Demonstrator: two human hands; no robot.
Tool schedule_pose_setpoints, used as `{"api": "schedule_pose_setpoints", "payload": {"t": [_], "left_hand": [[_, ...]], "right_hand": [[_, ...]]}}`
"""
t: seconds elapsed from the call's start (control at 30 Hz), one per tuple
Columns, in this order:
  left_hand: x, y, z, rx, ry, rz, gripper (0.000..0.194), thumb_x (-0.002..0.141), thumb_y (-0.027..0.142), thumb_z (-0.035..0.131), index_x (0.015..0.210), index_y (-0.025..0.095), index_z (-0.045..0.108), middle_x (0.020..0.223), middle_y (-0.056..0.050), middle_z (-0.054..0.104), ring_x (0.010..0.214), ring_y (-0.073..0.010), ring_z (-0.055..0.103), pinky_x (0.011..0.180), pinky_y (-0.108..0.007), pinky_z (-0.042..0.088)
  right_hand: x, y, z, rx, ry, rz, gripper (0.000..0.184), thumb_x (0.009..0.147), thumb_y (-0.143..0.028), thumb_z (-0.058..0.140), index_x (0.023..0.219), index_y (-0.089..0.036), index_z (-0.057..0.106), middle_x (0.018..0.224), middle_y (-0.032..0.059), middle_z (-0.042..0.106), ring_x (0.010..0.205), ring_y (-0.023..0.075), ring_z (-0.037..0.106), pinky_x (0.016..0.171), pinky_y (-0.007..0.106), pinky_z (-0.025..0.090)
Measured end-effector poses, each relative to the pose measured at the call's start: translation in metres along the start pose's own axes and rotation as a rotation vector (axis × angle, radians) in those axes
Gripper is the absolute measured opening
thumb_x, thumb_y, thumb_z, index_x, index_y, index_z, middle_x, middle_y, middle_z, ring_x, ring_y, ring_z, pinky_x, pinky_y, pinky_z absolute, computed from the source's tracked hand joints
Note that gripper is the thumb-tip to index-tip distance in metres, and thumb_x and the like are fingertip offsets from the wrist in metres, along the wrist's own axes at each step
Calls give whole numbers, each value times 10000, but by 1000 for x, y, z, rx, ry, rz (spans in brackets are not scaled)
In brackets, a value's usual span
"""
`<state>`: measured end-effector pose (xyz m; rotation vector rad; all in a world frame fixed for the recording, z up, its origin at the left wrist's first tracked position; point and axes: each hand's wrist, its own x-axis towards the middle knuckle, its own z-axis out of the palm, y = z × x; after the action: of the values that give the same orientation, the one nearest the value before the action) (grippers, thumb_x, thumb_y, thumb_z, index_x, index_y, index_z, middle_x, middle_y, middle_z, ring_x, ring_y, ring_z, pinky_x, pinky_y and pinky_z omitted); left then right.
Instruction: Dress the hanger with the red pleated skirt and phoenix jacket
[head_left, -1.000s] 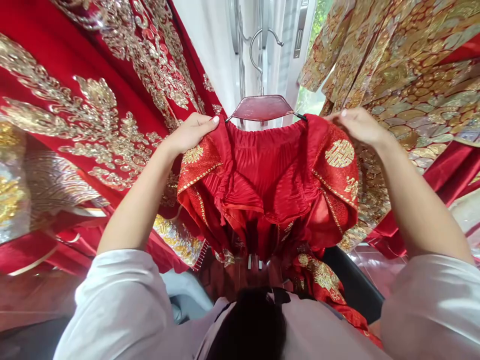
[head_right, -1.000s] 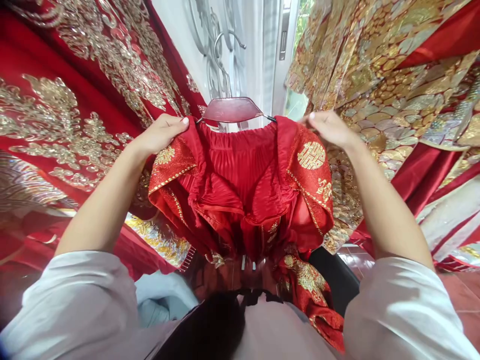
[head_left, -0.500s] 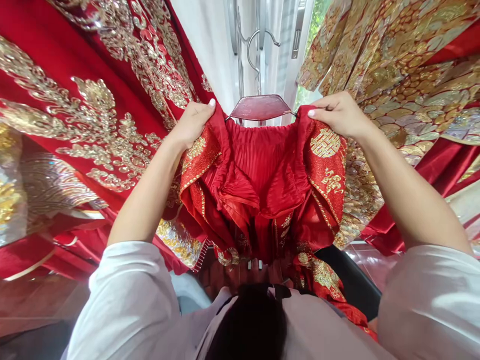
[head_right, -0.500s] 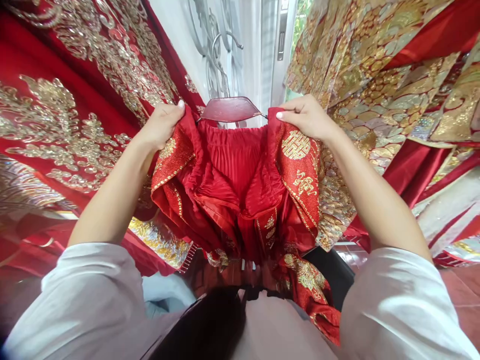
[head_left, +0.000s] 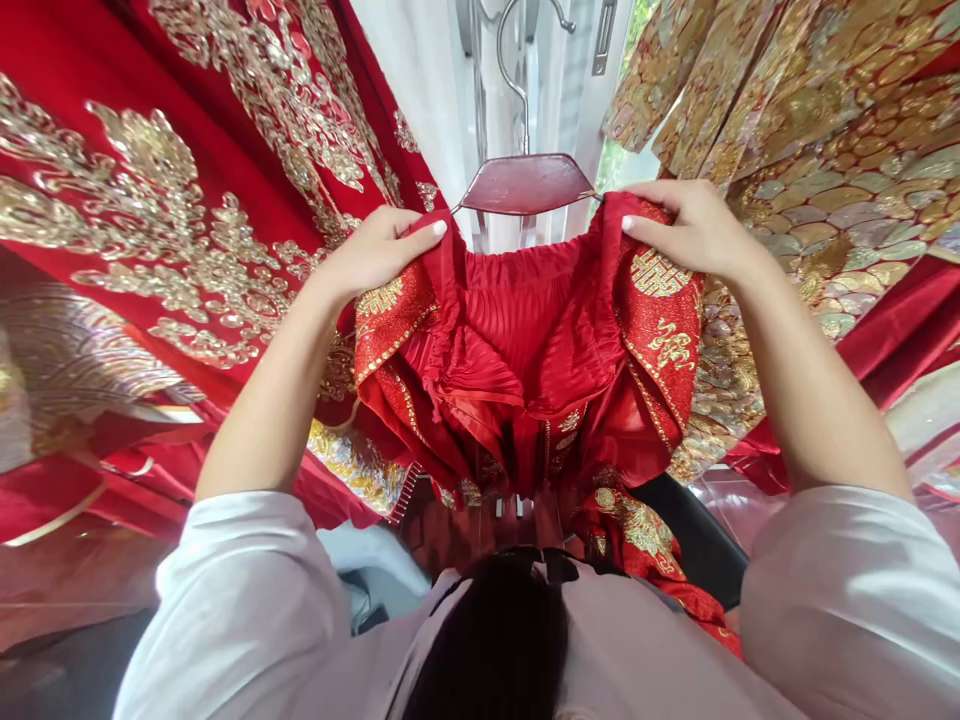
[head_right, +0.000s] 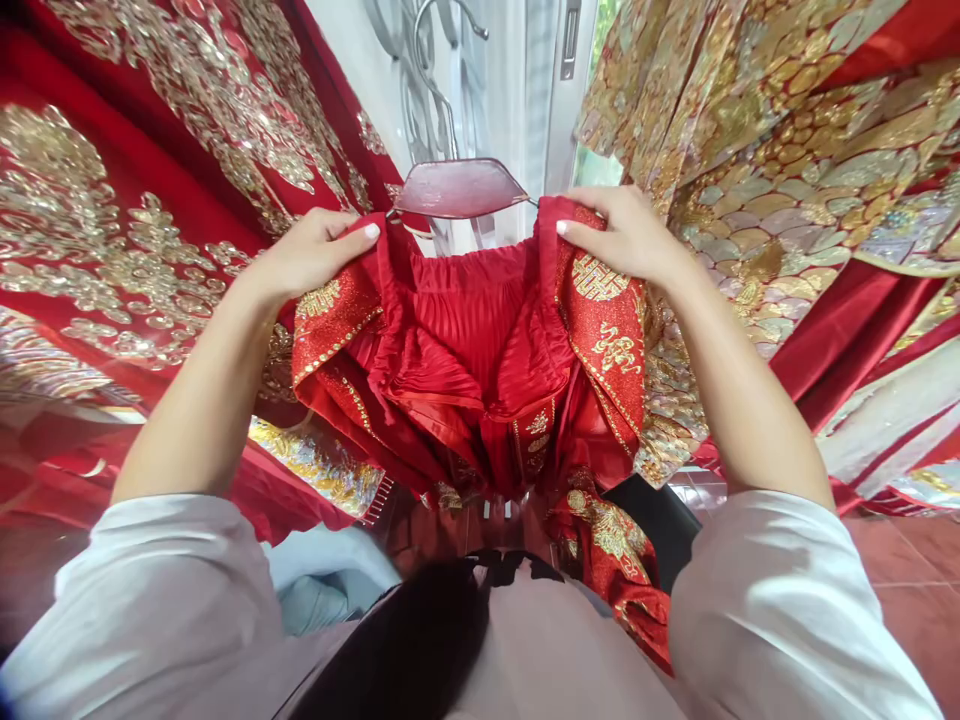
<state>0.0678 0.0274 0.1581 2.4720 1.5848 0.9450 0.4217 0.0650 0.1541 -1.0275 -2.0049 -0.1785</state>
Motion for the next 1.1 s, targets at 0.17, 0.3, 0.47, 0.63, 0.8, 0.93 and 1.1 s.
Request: {"api": "schedule_pose_setpoints", "payload": {"t": [0.17,0.3,0.47,0.63,0.8,0.93,1.1], "left_hand": [[-37,31,20,399,300,326,620,832,629,477,1247,172,529,1223,-106,587,1177,-299,475,1102,-509,253],[-79,50,78,545,-143,519,567,775,544,615,1200,171,585,1164,-109,633,1140,-278,543,1123,-465,252],[-116,52,144,624,-614,147,154,773,75,604,897,116,686,786,-142,703,805,-261,677,904,-421,449],[-138,62,151,464,-877,114,70,673,164,700,627,135,657,671,-130,688,690,-282,679,602,-325,481],[-142,83,146,354,-595,271,147,823,226,555,774,179,685,759,-48,702,808,-204,670,927,-357,465],[-155,83,140,241,97,308,144,867,244,523,958,220,632,906,-35,683,858,-174,635,1019,-386,390],[-151,53,134,348,742,-311,511,746,456,668,1116,129,539,1059,-184,604,1004,-330,558,866,-474,418]], "right_hand": [[-60,-50,8,-367,187,93,341,923,-385,432,920,-140,670,820,109,648,772,186,565,772,345,420],[-118,-75,41,-378,7,311,399,851,-505,506,945,-132,612,799,112,599,730,214,547,640,323,416],[-149,-55,69,-302,3,504,525,781,-462,608,1152,-111,484,1052,206,571,897,285,562,686,371,448],[-147,-81,68,151,81,582,257,705,-297,598,901,-193,468,678,-3,522,541,142,467,531,280,390],[-135,-132,98,155,261,385,229,718,-189,499,946,-215,501,689,-17,489,599,132,463,632,285,427],[-137,-123,126,232,289,428,279,729,-191,490,1008,-201,497,680,-27,468,588,124,447,620,276,429],[-153,-104,131,200,503,551,303,752,-283,539,1030,-177,484,891,60,552,764,166,535,717,323,470]]}}
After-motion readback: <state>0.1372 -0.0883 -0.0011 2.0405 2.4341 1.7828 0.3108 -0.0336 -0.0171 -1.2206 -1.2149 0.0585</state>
